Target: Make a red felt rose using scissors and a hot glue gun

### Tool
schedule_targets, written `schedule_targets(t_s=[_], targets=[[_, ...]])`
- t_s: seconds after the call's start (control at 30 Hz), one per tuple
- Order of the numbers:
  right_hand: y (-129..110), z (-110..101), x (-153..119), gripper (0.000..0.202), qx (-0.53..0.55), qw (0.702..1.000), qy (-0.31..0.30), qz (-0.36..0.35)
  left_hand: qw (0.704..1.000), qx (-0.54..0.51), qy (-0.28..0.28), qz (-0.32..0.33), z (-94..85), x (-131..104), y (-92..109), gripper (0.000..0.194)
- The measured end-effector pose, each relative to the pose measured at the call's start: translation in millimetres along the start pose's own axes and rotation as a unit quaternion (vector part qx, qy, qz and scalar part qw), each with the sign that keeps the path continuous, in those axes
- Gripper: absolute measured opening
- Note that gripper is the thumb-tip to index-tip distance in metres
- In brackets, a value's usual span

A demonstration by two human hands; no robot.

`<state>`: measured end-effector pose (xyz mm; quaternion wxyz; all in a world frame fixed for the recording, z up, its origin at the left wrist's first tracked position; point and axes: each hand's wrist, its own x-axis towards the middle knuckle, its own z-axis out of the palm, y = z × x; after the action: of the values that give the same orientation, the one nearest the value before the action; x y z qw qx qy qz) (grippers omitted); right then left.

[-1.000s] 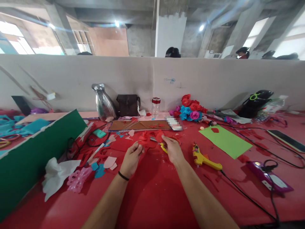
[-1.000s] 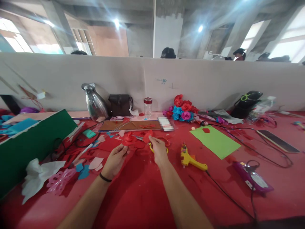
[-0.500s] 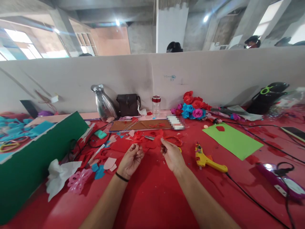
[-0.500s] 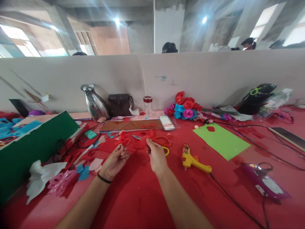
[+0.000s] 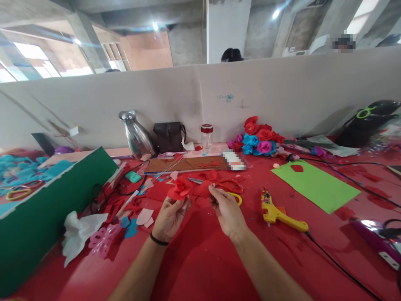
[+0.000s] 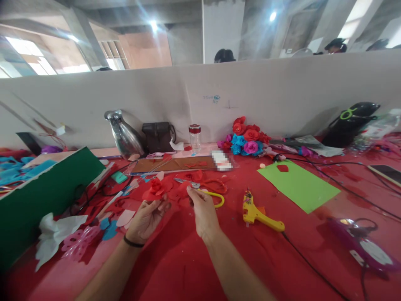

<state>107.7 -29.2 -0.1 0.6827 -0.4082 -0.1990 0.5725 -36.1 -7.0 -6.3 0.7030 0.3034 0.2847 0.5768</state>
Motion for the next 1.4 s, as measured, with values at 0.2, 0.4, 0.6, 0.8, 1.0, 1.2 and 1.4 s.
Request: schedule_targets(t_s=[0.2,0.4,0.6,0.8,1.0,1.2,1.4], targets=[[-6.4,5.9,-5.9,0.026,0.018,0.999,0.027,0.020,0.995,0.066,0.005,0.073,3.9,-2.9,0.3,0.026],[-8.0,7.8,-9.8,0.028,0.035,0.999,0.021,0.023,0.984,0.120,-0.022,0.134,10.2,-3.8,1.0,0.024],[-1.2,4.4,-5.8,0.028,0.042,0.999,0.022,-0.004,0.993,0.015,0.086,0.084,11.3,4.4,-8.8,0.026],[-1.6,1.5,1.8,0.029,0.047,0.996,0.065,-0.038,0.989,-0.063,0.130,-0.043,32.3,7.3,-12.9,0.025],[-3.2,1.2,3.1,0.030,0.023,0.996,0.067,-0.059,0.994,-0.006,0.108,0.033,46.9,6.9,-27.5,0.024],[-3.3,4.1,-0.3,0.031,0.033,0.997,0.052,-0.053,0.988,0.018,0.129,0.081,42.7,12.6,-37.2,0.023],[-0.5,5.3,-1.0,0.029,0.029,0.997,0.040,-0.056,0.988,0.025,0.124,0.094,44.0,13.9,-36.9,0.023]])
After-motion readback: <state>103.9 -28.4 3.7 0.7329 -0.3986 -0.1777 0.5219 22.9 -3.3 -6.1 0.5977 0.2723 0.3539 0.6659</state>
